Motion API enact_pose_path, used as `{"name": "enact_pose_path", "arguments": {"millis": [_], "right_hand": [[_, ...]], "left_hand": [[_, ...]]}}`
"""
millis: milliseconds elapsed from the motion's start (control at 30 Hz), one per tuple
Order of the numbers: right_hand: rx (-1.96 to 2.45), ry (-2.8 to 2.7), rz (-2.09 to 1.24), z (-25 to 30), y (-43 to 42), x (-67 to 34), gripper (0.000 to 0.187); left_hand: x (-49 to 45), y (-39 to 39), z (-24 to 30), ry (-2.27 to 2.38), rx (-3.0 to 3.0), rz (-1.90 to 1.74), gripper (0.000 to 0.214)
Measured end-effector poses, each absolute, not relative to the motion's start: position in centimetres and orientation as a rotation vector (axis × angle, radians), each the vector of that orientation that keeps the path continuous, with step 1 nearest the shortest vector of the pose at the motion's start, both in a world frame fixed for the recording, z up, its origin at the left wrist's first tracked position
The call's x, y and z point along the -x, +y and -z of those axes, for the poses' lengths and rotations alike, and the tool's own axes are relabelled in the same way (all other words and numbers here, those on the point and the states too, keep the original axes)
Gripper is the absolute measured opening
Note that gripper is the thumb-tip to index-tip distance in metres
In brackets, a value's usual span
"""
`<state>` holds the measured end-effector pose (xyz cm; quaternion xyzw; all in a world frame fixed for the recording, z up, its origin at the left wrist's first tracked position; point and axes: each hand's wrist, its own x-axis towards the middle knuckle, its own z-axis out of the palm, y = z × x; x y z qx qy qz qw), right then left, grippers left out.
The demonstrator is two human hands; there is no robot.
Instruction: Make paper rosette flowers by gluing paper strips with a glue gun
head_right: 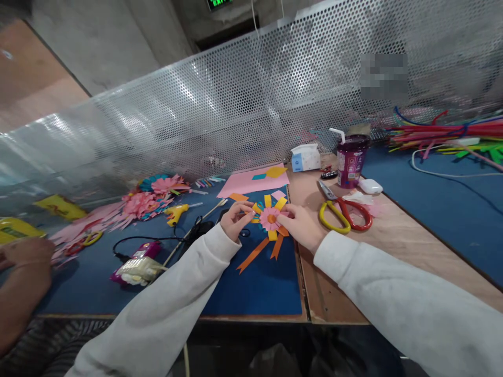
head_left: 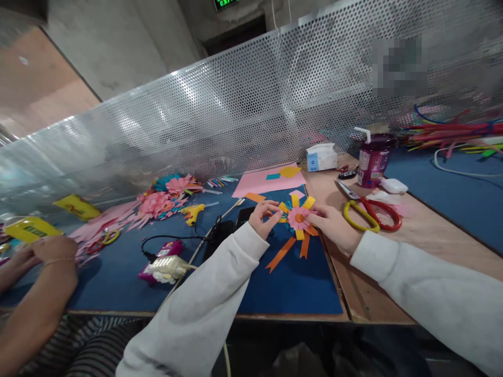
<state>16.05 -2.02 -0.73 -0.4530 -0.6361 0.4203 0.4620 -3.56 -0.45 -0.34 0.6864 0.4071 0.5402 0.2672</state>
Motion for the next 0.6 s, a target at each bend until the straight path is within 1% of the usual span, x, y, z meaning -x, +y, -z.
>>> {"name": "enact_pose_path", "arguments": {"millis": [167, 467, 533, 600], "right_hand": [[1.098, -1.592, -1.008, 1.11, -1.52, -16.39, 0.023], [1.093, -1.573, -1.015, 1.11, -1.50, -16.34, 0.019], [1.084, -1.561, -1.037, 0.92, -1.62, -16.36, 0.019], [1.077, -1.565, -1.065, 0.55, -1.76, -16.49, 0.018]], "left_hand": [[3.72, -0.42, 0.29, 1.117, -1.860, -1.441, 0.014], [3.44, -0.72, 0.12, 1.133, -1.819, -1.431, 0.018], [3.31, -0.75, -0.03, 1.107, -1.739, -1.461, 0.022], [3.14, -0.77, -0.25, 1.082, -1.582, -1.481, 0.030]]}}
